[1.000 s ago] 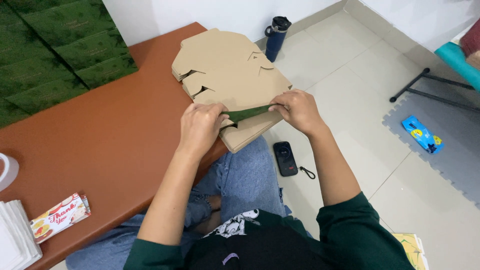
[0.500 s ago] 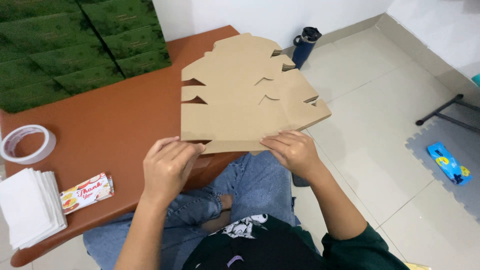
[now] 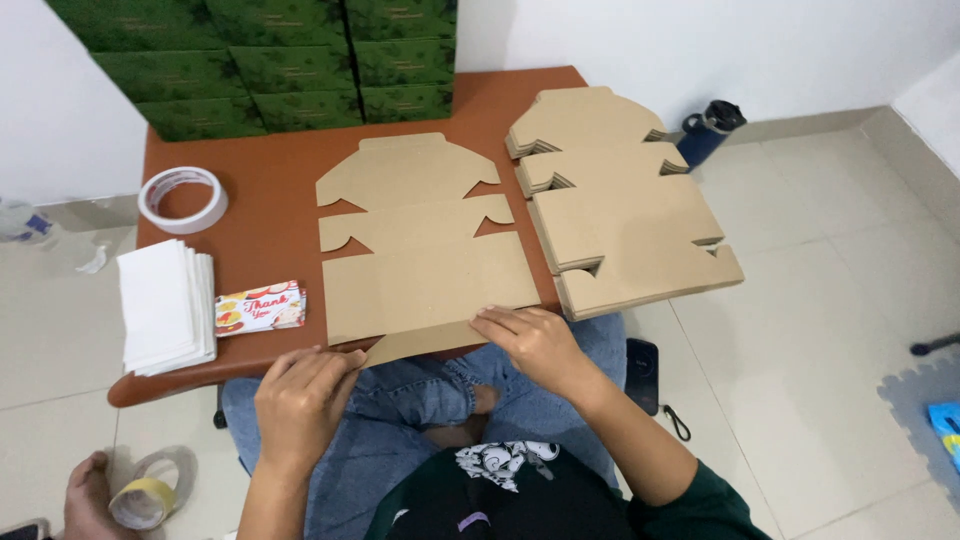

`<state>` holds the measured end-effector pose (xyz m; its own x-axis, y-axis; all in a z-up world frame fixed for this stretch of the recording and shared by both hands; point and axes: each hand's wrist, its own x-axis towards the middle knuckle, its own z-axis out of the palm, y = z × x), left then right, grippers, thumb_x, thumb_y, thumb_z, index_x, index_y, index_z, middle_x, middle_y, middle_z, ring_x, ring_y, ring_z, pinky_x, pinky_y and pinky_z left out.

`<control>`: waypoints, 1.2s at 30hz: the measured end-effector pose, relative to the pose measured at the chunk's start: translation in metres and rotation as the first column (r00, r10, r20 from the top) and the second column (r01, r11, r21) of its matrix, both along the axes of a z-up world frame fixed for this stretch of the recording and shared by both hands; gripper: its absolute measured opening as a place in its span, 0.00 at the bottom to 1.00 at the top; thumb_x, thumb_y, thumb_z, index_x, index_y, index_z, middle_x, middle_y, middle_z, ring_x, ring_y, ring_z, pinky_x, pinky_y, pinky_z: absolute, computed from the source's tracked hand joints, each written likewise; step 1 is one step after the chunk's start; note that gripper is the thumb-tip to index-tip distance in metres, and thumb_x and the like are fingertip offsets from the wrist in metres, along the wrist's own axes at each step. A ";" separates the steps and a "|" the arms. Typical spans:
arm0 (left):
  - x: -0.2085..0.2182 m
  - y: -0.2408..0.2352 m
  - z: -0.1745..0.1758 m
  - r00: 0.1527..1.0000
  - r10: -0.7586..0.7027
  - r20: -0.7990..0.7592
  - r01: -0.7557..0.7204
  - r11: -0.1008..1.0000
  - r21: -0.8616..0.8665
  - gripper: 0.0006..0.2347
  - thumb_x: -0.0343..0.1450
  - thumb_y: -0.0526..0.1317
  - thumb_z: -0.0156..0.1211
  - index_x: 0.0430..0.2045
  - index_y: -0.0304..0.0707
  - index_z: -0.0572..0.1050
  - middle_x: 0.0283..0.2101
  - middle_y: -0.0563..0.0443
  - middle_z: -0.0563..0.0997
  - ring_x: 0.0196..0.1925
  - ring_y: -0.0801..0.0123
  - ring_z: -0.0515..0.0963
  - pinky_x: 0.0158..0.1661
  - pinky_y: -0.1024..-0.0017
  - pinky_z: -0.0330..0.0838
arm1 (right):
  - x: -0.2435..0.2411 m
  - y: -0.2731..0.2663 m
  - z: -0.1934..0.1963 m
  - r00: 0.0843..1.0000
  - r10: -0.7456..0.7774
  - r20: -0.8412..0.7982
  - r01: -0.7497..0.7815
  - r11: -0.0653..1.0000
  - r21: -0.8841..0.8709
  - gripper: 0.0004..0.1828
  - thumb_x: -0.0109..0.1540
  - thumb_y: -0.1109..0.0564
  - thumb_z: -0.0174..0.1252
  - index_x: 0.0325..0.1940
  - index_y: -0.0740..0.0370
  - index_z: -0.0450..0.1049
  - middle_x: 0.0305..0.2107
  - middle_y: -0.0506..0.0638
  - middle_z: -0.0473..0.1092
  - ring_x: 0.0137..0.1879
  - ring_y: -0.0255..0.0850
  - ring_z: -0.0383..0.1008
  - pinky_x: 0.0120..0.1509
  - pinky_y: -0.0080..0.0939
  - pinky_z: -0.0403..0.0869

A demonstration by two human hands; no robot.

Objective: The person assembles a flat cardboard piece into a box by folding the sides and tucking the flaps. They then place a small packet inside the box, close the lid, and stack the finished box with others.

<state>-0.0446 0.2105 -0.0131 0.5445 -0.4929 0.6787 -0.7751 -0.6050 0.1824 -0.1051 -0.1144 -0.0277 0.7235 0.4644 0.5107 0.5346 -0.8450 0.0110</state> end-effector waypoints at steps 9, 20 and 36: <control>0.029 -0.020 0.024 0.875 0.237 -0.423 -0.210 0.972 0.109 0.06 0.67 0.39 0.68 0.35 0.47 0.79 0.32 0.48 0.85 0.43 0.53 0.84 0.52 0.56 0.68 | 0.040 0.005 0.070 0.861 -0.243 -0.446 0.282 0.959 0.021 0.10 0.61 0.53 0.62 0.46 0.51 0.79 0.36 0.52 0.80 0.44 0.52 0.81 0.45 0.55 0.78; 0.057 -0.049 0.008 0.922 0.334 -0.197 -0.240 0.891 0.386 0.16 0.62 0.37 0.69 0.45 0.51 0.79 0.49 0.52 0.77 0.58 0.61 0.71 0.62 0.54 0.53 | 0.072 -0.011 0.041 0.853 -0.369 -0.369 0.378 0.924 -0.053 0.29 0.51 0.44 0.73 0.54 0.49 0.76 0.43 0.49 0.76 0.58 0.48 0.72 0.76 0.62 0.51; 0.029 -0.061 0.047 0.626 -0.239 -0.742 -0.054 0.937 -0.346 0.27 0.73 0.37 0.33 0.70 0.24 0.47 0.70 0.20 0.55 0.72 0.34 0.54 0.68 0.38 0.43 | 0.036 0.071 0.000 0.883 -0.180 -0.434 0.220 0.975 0.043 0.40 0.68 0.42 0.48 0.75 0.73 0.51 0.71 0.72 0.51 0.78 0.60 0.46 0.79 0.59 0.42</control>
